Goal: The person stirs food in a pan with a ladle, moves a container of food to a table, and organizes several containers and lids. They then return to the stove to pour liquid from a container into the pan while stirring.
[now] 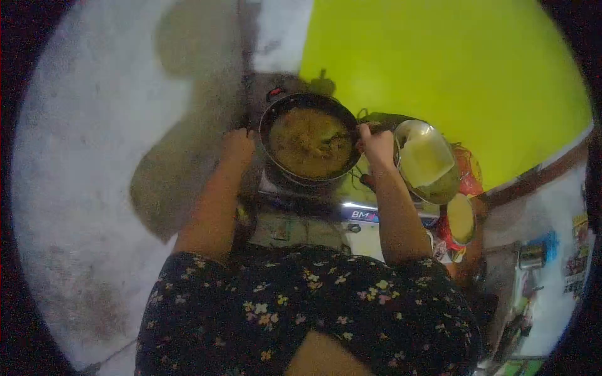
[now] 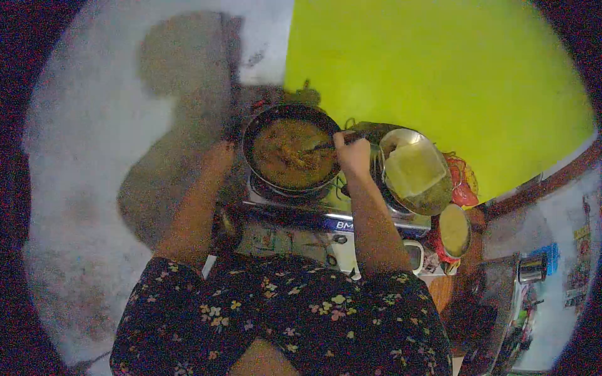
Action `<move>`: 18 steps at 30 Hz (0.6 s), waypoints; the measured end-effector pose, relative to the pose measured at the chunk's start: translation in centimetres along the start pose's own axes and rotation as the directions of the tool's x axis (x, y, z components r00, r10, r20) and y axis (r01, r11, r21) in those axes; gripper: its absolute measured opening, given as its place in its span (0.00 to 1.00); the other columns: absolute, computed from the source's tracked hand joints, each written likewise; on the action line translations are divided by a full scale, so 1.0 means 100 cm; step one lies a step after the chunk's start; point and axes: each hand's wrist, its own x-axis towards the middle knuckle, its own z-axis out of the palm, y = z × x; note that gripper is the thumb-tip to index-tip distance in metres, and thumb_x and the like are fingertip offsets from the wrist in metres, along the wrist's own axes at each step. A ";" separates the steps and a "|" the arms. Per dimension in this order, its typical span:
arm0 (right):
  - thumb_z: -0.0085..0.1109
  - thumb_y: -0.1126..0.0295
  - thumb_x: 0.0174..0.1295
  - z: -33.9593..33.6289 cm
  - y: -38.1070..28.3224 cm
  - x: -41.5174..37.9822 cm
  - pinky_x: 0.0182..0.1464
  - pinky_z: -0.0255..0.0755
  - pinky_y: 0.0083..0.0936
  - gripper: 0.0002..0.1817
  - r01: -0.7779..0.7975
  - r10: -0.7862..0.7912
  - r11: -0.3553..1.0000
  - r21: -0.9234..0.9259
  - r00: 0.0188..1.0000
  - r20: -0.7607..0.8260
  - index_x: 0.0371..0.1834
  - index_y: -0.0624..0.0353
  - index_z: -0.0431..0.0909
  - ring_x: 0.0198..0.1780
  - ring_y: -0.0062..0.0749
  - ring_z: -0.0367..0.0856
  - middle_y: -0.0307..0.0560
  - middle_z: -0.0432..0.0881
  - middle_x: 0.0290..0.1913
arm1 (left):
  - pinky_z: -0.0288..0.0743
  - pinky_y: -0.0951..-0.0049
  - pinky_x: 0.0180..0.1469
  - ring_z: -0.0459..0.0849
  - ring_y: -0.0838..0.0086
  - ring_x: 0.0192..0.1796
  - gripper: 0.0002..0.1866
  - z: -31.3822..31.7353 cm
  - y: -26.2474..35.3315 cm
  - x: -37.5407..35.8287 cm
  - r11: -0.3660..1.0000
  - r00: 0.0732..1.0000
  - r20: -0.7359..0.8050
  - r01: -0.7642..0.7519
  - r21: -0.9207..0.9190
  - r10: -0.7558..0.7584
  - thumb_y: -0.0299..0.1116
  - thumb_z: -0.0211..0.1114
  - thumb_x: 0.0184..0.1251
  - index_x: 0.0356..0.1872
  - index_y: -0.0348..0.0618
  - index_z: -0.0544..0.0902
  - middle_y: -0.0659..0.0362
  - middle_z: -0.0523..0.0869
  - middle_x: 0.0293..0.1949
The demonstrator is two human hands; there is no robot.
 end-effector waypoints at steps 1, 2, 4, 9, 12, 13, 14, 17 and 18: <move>0.62 0.62 0.55 -0.001 -0.005 -0.002 0.33 0.73 0.32 0.14 -0.004 0.004 1.000 -0.008 1.000 0.012 0.31 0.66 0.82 0.25 0.39 0.80 0.53 0.83 0.27 | 0.70 0.51 0.55 0.77 0.46 0.51 0.21 0.000 -0.001 -0.001 1.000 1.000 -0.013 -0.003 -0.013 0.003 0.43 0.46 0.72 0.45 0.34 0.78 0.41 0.79 0.46; 0.61 0.62 0.55 0.001 -0.003 -0.002 0.33 0.73 0.32 0.14 -0.015 0.015 0.999 0.050 1.000 0.013 0.31 0.65 0.82 0.26 0.39 0.81 0.53 0.83 0.27 | 0.70 0.50 0.55 0.77 0.46 0.51 0.21 0.000 -0.002 -0.002 1.000 1.000 -0.025 -0.007 -0.026 0.007 0.43 0.46 0.72 0.45 0.34 0.78 0.41 0.79 0.46; 0.61 0.61 0.55 0.010 0.009 0.000 0.34 0.73 0.32 0.15 -0.038 0.036 0.985 0.166 0.999 0.016 0.31 0.64 0.82 0.27 0.41 0.81 0.54 0.83 0.27 | 0.70 0.50 0.55 0.77 0.47 0.52 0.21 0.003 -0.004 -0.001 0.998 0.999 -0.040 -0.008 -0.054 0.005 0.43 0.46 0.72 0.45 0.34 0.78 0.41 0.79 0.46; 0.61 0.60 0.56 0.005 -0.003 -0.016 0.37 0.74 0.34 0.14 -0.040 0.037 0.999 0.031 0.995 0.094 0.33 0.62 0.82 0.31 0.40 0.82 0.51 0.83 0.27 | 0.70 0.51 0.56 0.77 0.48 0.53 0.21 0.004 -0.003 -0.001 0.998 0.999 -0.018 0.031 -0.054 -0.032 0.44 0.45 0.73 0.47 0.35 0.78 0.42 0.79 0.48; 0.61 0.59 0.56 0.008 0.004 -0.015 0.37 0.74 0.36 0.15 0.039 -0.042 0.999 0.029 0.995 0.096 0.34 0.62 0.82 0.32 0.42 0.83 0.51 0.83 0.27 | 0.70 0.52 0.56 0.77 0.50 0.54 0.21 0.003 -0.007 0.005 0.998 0.996 0.079 0.034 -0.050 -0.030 0.44 0.45 0.73 0.48 0.36 0.77 0.43 0.79 0.49; 0.61 0.58 0.56 0.011 0.010 -0.013 0.37 0.74 0.37 0.16 0.102 -0.105 0.994 0.039 0.990 0.090 0.34 0.62 0.82 0.32 0.42 0.83 0.51 0.83 0.28 | 0.70 0.52 0.56 0.77 0.50 0.54 0.21 0.001 -0.006 0.003 0.999 0.997 0.073 0.036 -0.029 -0.034 0.44 0.45 0.73 0.48 0.36 0.77 0.44 0.79 0.49; 0.61 0.58 0.56 0.012 0.015 -0.010 0.37 0.74 0.38 0.16 0.107 -0.102 0.993 -0.052 0.991 0.084 0.34 0.62 0.82 0.32 0.43 0.83 0.52 0.83 0.28 | 0.70 0.52 0.56 0.76 0.50 0.54 0.21 -0.001 -0.004 0.001 0.999 0.997 0.068 0.038 -0.009 -0.037 0.44 0.45 0.73 0.49 0.36 0.77 0.44 0.79 0.49; 0.60 0.56 0.56 0.003 -0.007 -0.020 0.37 0.74 0.39 0.18 0.069 -0.060 0.985 -0.159 0.997 0.058 0.34 0.63 0.81 0.32 0.46 0.83 0.53 0.83 0.28 | 0.70 0.52 0.56 0.76 0.51 0.54 0.21 0.004 -0.006 0.002 1.000 0.999 0.031 0.016 0.013 -0.016 0.43 0.44 0.73 0.49 0.36 0.77 0.44 0.79 0.49; 0.60 0.55 0.56 0.002 -0.009 -0.023 0.37 0.74 0.39 0.18 0.035 -0.031 0.996 -0.081 0.999 0.045 0.33 0.63 0.81 0.32 0.47 0.83 0.54 0.83 0.27 | 0.70 0.52 0.56 0.76 0.51 0.54 0.21 0.006 -0.006 0.002 1.000 1.000 0.012 0.005 0.012 -0.005 0.43 0.44 0.74 0.49 0.36 0.77 0.45 0.79 0.49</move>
